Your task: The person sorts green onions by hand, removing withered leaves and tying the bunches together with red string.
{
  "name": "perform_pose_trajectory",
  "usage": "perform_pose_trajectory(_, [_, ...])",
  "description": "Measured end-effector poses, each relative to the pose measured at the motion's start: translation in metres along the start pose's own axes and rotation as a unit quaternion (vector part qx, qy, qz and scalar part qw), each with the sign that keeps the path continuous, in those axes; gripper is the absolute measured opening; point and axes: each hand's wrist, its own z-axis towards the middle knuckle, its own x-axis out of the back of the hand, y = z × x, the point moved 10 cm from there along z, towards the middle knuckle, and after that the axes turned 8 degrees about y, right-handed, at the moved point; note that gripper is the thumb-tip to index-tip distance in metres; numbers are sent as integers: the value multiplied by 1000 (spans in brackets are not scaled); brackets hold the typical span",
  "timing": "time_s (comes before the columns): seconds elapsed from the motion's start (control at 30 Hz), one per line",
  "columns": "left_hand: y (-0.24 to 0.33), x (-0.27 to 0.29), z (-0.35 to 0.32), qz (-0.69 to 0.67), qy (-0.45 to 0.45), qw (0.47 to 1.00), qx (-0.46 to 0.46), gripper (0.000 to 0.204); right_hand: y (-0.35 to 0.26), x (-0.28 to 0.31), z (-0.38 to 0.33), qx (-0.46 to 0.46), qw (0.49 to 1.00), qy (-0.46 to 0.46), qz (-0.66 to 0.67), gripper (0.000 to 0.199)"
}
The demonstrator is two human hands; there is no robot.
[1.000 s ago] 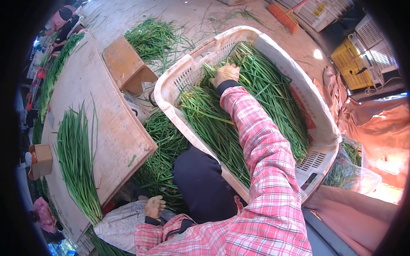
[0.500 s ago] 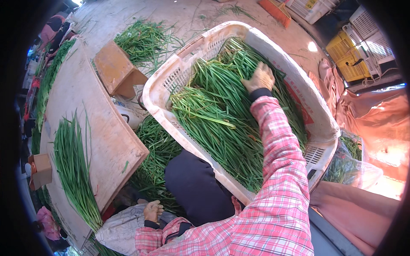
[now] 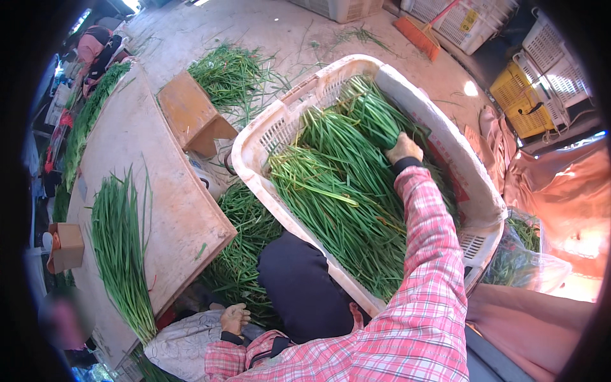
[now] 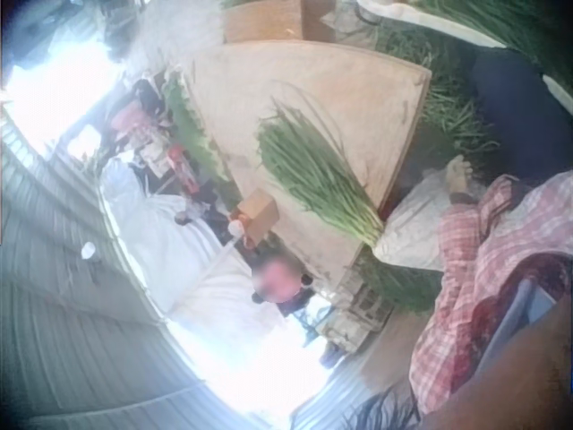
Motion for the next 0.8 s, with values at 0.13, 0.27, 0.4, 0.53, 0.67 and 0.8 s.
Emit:
perform_pose_trajectory(0.13, [3, 4, 2, -10, 8, 1000, -14, 25, -36, 26, -62, 60, 993, 89, 38, 41])
perform_pose_trajectory(0.27, [0, 2, 3, -2, 4, 1000, -8, 27, -65, 32, -132, 155, 976, 145, 47, 56])
perform_pose_trajectory(0.4, [0, 1, 3, -1, 3, 1000, -5, 28, -83, 36, -189, 195, 969, 129, 75, 64])
perform_pose_trajectory(0.53, [-5, 1, 6, 25, 4, 1000, -14, 28, -88, -24, -239, 241, 960, 96, 102, 37])
perform_pose_trajectory(0.67, [-8, -1, 1, 37, 9, 999, 8, 23, -112, -57, -245, 229, 970, 16, 79, 22])
perform_pose_trajectory(0.8, [-10, 4, 5, 28, 28, 999, 19, 21, -107, -44, -243, 189, 980, -33, 62, 34])
